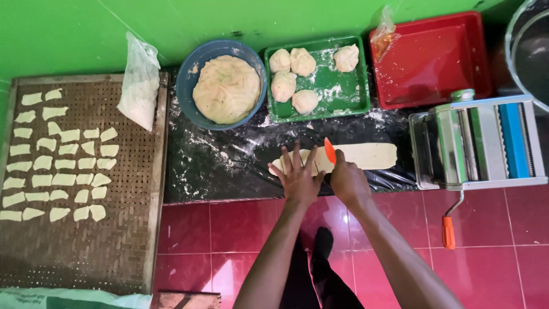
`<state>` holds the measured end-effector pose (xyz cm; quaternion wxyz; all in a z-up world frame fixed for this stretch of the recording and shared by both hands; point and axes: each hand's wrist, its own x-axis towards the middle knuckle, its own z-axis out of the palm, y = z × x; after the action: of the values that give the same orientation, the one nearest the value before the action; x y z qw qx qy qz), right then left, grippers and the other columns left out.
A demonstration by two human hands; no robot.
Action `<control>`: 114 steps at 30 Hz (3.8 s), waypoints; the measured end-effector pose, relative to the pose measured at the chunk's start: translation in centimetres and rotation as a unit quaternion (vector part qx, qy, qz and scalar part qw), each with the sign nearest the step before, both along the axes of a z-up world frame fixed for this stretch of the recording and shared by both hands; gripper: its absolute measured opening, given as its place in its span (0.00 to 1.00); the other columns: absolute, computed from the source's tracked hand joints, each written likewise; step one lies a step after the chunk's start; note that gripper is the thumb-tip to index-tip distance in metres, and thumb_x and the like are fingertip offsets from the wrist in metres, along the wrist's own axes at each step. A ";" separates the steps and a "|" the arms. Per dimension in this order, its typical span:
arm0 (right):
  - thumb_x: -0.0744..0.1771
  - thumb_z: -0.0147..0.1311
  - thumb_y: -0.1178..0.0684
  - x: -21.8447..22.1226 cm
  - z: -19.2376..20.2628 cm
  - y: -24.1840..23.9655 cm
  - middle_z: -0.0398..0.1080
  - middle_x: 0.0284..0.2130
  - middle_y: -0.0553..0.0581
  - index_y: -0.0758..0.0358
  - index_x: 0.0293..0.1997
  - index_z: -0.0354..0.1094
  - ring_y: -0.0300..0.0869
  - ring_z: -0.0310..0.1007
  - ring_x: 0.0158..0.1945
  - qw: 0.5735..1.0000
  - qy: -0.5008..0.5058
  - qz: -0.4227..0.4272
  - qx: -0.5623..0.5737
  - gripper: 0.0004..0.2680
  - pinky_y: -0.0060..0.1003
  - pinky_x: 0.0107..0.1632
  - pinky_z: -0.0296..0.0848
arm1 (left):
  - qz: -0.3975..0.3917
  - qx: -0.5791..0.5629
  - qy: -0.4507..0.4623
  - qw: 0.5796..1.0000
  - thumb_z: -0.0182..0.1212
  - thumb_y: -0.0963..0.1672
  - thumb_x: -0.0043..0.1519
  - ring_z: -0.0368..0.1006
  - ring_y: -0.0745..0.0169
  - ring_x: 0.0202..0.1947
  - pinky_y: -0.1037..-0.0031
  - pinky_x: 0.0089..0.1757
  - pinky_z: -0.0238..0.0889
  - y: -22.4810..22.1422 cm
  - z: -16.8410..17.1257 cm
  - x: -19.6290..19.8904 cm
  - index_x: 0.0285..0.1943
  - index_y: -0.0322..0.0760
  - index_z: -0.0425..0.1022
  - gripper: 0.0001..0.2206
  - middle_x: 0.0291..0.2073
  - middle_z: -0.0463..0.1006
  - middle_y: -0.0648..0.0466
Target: Use a pasta machine to flatten dough and then cut it into small rectangular pieces.
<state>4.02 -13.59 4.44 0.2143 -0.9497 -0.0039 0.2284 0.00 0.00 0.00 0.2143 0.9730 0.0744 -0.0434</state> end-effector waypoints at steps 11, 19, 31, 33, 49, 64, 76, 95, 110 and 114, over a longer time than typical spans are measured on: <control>0.66 0.53 0.58 1.4 1.7 2.1 0.74 0.40 0.77 0.64 0.71 0.51 0.69 0.76 0.46 0.998 0.035 0.033 -0.051 0.24 0.59 0.49 0.74 | 0.018 0.000 0.054 0.998 0.63 0.53 0.60 0.26 0.31 0.77 0.12 0.55 0.19 -0.7 -1.7 0.6 0.76 0.60 0.58 0.33 0.78 0.43 0.47; 0.66 0.55 0.55 1.3 2.3 2.6 0.75 0.41 0.75 0.66 0.68 0.51 0.66 0.77 0.47 0.993 0.041 0.064 -0.087 0.23 0.57 0.49 0.76 | 0.005 -0.014 0.058 0.998 0.64 0.52 0.59 0.26 0.29 0.76 0.11 0.54 0.20 -0.5 -1.0 0.6 0.75 0.63 0.59 0.32 0.77 0.42 0.46; 0.70 0.42 0.56 -1.2 3.3 1.9 0.75 0.39 0.74 0.65 0.70 0.49 0.65 0.78 0.43 0.992 0.072 0.038 -0.097 0.19 0.58 0.42 0.77 | 0.021 -0.028 0.071 0.997 0.64 0.53 0.58 0.28 0.32 0.77 0.12 0.55 0.18 -0.5 0.2 0.9 0.74 0.66 0.61 0.31 0.77 0.44 0.48; 0.68 0.43 0.58 -2.0 2.0 1.5 0.77 0.38 0.73 0.69 0.70 0.49 0.65 0.79 0.43 0.990 0.043 0.078 -0.109 0.20 0.57 0.42 0.78 | 0.019 -0.039 0.067 0.997 0.64 0.53 0.59 0.28 0.32 0.77 0.12 0.56 0.18 -0.4 0.4 0.9 0.74 0.65 0.61 0.31 0.77 0.44 0.48; 0.68 0.41 0.61 -6.1 2.9 -0.2 0.76 0.37 0.73 0.65 0.67 0.52 0.66 0.78 0.42 0.992 0.091 0.029 -0.085 0.18 0.61 0.42 0.76 | 0.001 0.027 0.101 0.995 0.60 0.56 0.59 0.31 0.32 0.77 0.14 0.56 0.26 -0.6 0.3 1.0 0.76 0.67 0.54 0.34 0.78 0.42 0.49; 0.69 0.41 0.56 -2.1 4.1 -2.7 0.75 0.36 0.78 0.57 0.69 0.54 0.71 0.76 0.44 0.998 0.039 -0.039 -0.012 0.17 0.65 0.46 0.72 | -0.023 0.005 0.007 1.000 0.64 0.55 0.57 0.35 0.31 0.77 0.17 0.60 0.19 -2.4 0.5 1.7 0.78 0.63 0.54 0.37 0.77 0.47 0.48; 0.66 0.48 0.61 2.2 3.0 -1.0 0.74 0.44 0.79 0.59 0.69 0.53 0.70 0.75 0.50 0.997 0.063 0.002 -0.054 0.21 0.61 0.51 0.72 | 0.003 -0.010 0.057 0.998 0.65 0.54 0.58 0.29 0.39 0.78 0.16 0.58 0.15 -3.2 -0.5 1.7 0.75 0.62 0.59 0.34 0.78 0.45 0.54; 0.68 0.49 0.56 1.2 4.0 -0.2 0.76 0.41 0.74 0.64 0.66 0.52 0.65 0.78 0.47 0.991 0.080 0.038 -0.100 0.18 0.58 0.47 0.76 | -0.012 -0.006 0.094 0.996 0.65 0.54 0.58 0.29 0.37 0.78 0.13 0.57 0.18 -2.8 0.3 2.4 0.76 0.61 0.57 0.34 0.78 0.45 0.53; 0.68 0.39 0.59 -4.0 4.4 -2.9 0.76 0.37 0.73 0.60 0.71 0.49 0.66 0.78 0.43 0.991 0.088 0.024 -0.095 0.20 0.62 0.43 0.75 | -0.039 0.022 0.152 0.987 0.60 0.58 0.60 0.24 0.40 0.79 0.15 0.58 0.20 -2.4 0.9 2.4 0.79 0.67 0.48 0.36 0.79 0.39 0.56; 0.68 0.39 0.60 -5.1 4.0 -3.3 0.77 0.36 0.73 0.62 0.69 0.52 0.66 0.79 0.43 0.992 0.075 0.040 -0.091 0.19 0.62 0.43 0.76 | -0.052 0.034 0.142 0.988 0.61 0.57 0.59 0.24 0.39 0.78 0.15 0.56 0.21 -2.4 0.0 2.2 0.80 0.66 0.45 0.39 0.79 0.37 0.55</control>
<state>-1.06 -16.89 8.42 0.1171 -0.9444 -0.0051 0.3071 2.23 -2.42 -0.04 0.1660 0.9662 0.0544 -0.1898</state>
